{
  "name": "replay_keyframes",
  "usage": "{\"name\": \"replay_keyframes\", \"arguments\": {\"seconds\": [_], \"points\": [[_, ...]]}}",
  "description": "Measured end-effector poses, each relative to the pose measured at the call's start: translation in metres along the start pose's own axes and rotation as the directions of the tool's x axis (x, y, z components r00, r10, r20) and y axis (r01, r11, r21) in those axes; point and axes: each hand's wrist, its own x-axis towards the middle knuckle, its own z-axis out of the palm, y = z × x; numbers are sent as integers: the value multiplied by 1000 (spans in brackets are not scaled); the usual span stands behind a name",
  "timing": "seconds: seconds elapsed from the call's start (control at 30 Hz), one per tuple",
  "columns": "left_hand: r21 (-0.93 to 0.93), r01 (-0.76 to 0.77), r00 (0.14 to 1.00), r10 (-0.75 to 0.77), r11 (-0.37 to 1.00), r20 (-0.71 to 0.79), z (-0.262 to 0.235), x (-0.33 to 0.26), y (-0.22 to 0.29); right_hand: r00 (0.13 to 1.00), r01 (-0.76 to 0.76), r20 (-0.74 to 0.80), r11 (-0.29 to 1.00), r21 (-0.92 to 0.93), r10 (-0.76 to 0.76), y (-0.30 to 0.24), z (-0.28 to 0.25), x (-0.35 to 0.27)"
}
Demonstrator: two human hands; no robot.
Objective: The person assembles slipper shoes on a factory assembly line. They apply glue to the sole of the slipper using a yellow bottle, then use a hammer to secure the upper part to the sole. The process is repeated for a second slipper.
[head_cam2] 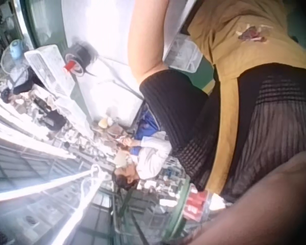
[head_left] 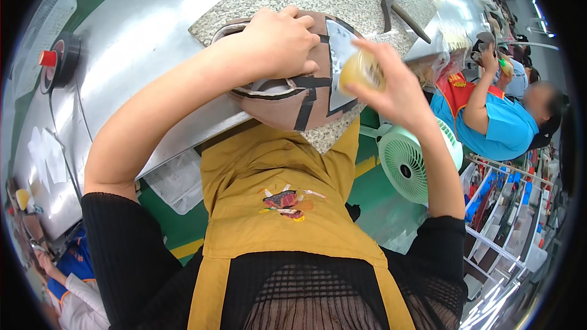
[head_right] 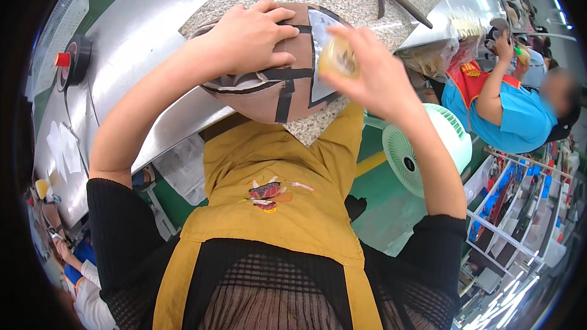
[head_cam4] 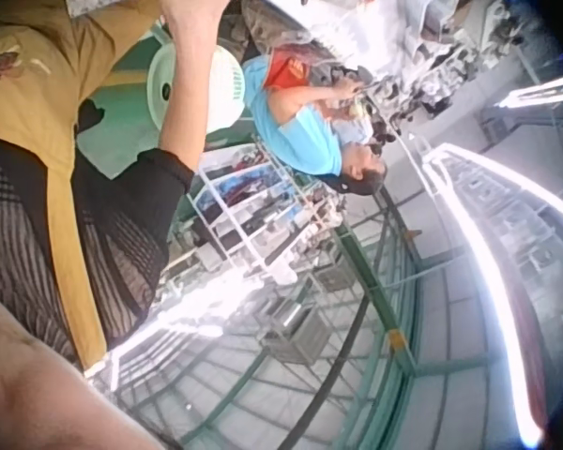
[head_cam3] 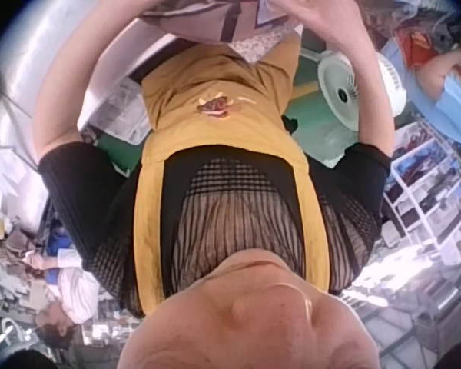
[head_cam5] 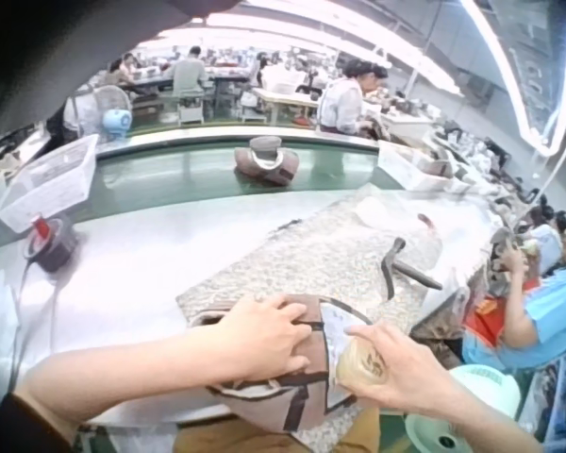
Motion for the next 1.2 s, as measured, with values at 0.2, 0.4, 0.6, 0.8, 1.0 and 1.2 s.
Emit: {"name": "replay_keyframes", "arguments": {"seconds": [0.2, 0.4, 0.6, 0.8, 1.0, 1.2], "points": [[-9, -8, 1000, 8, 1000, -16, 2, 0, -2, 992, 52, -123, 993, 110, -39, 2, -11, -13], [1, -12, 1000, 12, 1000, -14, -3, 1, 1, 958, -5, -281, 981, -193, -50, 31, -11, 43], [-1, -12, 1000, 12, 1000, 5, 0, 0, 0, 996, -75, -57, 994, -85, 70, 13, -10, 0], [21, -12, 1000, 12, 1000, 7, 2, -1, -3, 996, -37, -81, 994, 99, 45, -6, -9, -27], [-10, -20, 1000, 20, 1000, 17, -4, 3, 0, 956, -24, -292, 989, -146, -20, 34, -7, 33], [-12, -13, 1000, 13, 1000, -3, 2, 0, -3, 979, -64, 201, 992, 105, 41, -6, -10, -16]]}}
